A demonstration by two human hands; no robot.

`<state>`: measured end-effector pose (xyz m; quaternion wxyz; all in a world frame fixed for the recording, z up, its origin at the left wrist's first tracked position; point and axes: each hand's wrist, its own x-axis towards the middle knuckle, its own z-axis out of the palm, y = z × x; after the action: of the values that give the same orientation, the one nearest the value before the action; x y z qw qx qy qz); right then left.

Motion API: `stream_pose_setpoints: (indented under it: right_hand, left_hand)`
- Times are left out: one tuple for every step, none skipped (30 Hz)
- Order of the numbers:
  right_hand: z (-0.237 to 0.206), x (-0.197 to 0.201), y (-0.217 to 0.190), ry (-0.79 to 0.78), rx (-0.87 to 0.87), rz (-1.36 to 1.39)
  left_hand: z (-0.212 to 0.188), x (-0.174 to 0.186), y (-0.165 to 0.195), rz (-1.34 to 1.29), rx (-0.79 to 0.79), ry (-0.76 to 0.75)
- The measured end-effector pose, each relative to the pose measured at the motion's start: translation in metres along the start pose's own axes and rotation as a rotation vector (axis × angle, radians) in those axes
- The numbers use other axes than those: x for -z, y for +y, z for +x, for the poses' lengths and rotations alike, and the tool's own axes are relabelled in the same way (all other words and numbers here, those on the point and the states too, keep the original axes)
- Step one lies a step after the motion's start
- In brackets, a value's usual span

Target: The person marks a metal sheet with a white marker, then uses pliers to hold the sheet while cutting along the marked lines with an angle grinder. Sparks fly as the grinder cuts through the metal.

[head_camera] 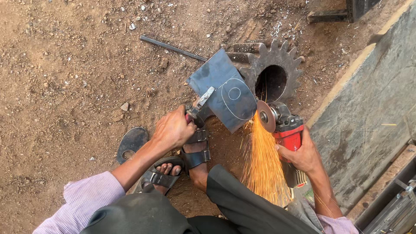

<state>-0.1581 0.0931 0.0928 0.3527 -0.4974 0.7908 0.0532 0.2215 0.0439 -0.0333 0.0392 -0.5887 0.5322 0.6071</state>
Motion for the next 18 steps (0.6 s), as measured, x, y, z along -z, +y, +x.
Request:
stream_pose_setpoints:
  right_hand:
    - [0.0001, 0.0005, -0.0003, -0.003, -0.017, 0.013]
    - [0.0007, 0.0012, -0.0008, -0.001, -0.023, -0.022]
    - [0.0009, 0.0021, -0.0012, 0.002, -0.027, -0.058]
    - [0.0013, 0.0026, -0.0017, 0.003, -0.032, -0.094]
    - [0.0014, 0.0033, -0.0021, -0.004, -0.049, -0.069]
    - [0.0013, 0.0043, -0.0024, -0.01, -0.065, -0.044]
    - [0.0014, 0.0051, -0.0026, -0.016, -0.081, -0.019]
    - [0.0016, 0.006, -0.0027, -0.012, -0.058, -0.042]
    - [0.0018, 0.0071, -0.0025, -0.008, -0.034, -0.064]
    - [0.0016, 0.008, -0.002, -0.004, -0.011, -0.086]
    - [0.0015, 0.0085, -0.0015, -0.007, -0.018, -0.089]
    - [0.0014, 0.0088, -0.0007, -0.01, -0.025, -0.092]
    - [0.0014, 0.0088, 0.0001, -0.014, -0.031, -0.095]
    - [0.0014, 0.0085, 0.0009, -0.008, -0.013, -0.087]
    - [0.0015, 0.0081, 0.0016, -0.002, 0.005, -0.077]
    - [0.0018, 0.0074, 0.0022, 0.004, 0.024, -0.066]
    - [0.0022, 0.0073, 0.0027, 0.003, 0.006, -0.089]
    - [0.0028, 0.0073, 0.003, 0.005, -0.011, -0.112]
  left_hand:
    - [-0.0005, 0.0001, 0.0002, -0.002, -0.001, -0.003]
    - [-0.0005, 0.0004, 0.0004, -0.003, -0.002, -0.003]
    - [-0.0004, 0.0006, 0.0005, -0.005, -0.004, -0.003]
    - [-0.0002, 0.0005, 0.0005, -0.002, -0.004, 0.001]
    - [-0.0002, 0.0, 0.0005, 0.0, -0.002, 0.004]
    - [-0.0001, -0.0004, 0.0002, 0.003, -0.001, 0.007]
    - [0.0002, -0.001, -0.0004, -0.002, -0.006, 0.015]
    - [0.0004, -0.0019, -0.001, -0.007, -0.011, 0.022]
    - [0.0007, -0.0028, -0.0016, -0.011, -0.017, 0.029]
    - [0.0009, -0.0038, -0.0024, -0.007, -0.024, 0.029]
    - [0.0011, -0.0047, -0.003, -0.003, -0.03, 0.029]
    - [0.0012, -0.0054, -0.0035, 0.001, -0.037, 0.029]
    - [0.0014, -0.006, -0.0037, 0.0, -0.037, 0.029]
    - [0.0016, -0.0065, -0.0036, -0.002, -0.035, 0.03]
    - [0.0016, -0.0065, -0.0033, -0.002, -0.033, 0.03]
    - [0.0016, -0.006, -0.003, -0.006, -0.03, 0.029]
    - [0.0016, -0.0055, -0.0023, -0.009, -0.028, 0.026]
    - [0.0015, -0.0047, -0.0015, -0.011, -0.028, 0.024]
